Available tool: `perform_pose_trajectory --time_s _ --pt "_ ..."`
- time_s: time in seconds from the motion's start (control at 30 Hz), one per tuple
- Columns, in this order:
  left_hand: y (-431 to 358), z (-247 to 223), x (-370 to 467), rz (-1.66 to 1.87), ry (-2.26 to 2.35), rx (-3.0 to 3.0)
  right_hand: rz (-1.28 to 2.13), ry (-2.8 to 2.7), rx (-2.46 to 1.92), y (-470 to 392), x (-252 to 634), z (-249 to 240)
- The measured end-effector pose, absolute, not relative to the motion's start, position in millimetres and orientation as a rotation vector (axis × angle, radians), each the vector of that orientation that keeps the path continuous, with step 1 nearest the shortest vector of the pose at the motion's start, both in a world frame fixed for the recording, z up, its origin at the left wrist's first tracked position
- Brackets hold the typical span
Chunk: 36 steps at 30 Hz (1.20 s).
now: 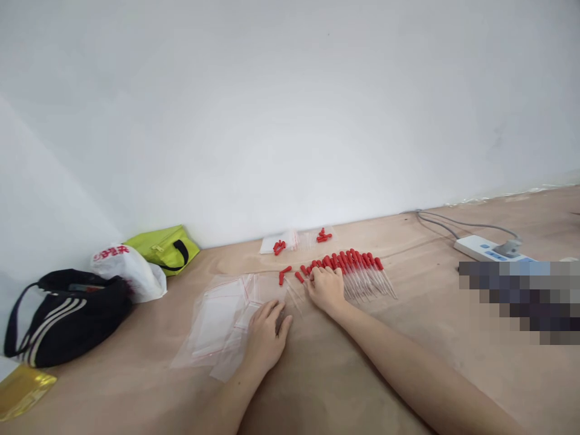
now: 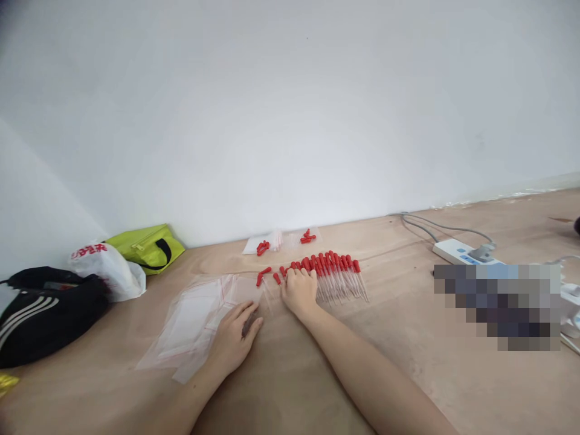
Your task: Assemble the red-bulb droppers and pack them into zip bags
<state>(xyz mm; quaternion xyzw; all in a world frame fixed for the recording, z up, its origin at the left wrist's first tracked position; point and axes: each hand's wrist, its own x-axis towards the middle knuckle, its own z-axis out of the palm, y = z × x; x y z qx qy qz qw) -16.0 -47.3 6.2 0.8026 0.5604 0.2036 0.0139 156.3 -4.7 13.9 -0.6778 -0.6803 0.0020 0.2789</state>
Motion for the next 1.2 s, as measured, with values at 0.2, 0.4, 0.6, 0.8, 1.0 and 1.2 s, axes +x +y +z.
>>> perform_pose_trajectory --time_s 0.2,0.4,0.6,0.8,1.0,1.2 --pt "-48 7 -16 0.69 1.698 2.476 -0.005 -1.996 -1.643 -27 141 16" --pt "-33 20 -15 0.744 1.769 2.331 0.115 -2.058 -1.725 -36 130 17" --pt "20 29 -6 0.716 1.954 2.157 0.075 -2.057 -1.797 -40 135 19" --pt "51 29 5 0.662 2.014 2.062 -0.017 -2.039 -1.869 -43 145 19" --pt "35 42 4 0.735 1.929 2.088 -0.144 -2.112 -1.795 -55 161 11" --pt "-30 36 2 0.901 1.405 2.169 -0.185 -2.125 -1.447 -82 202 -5"
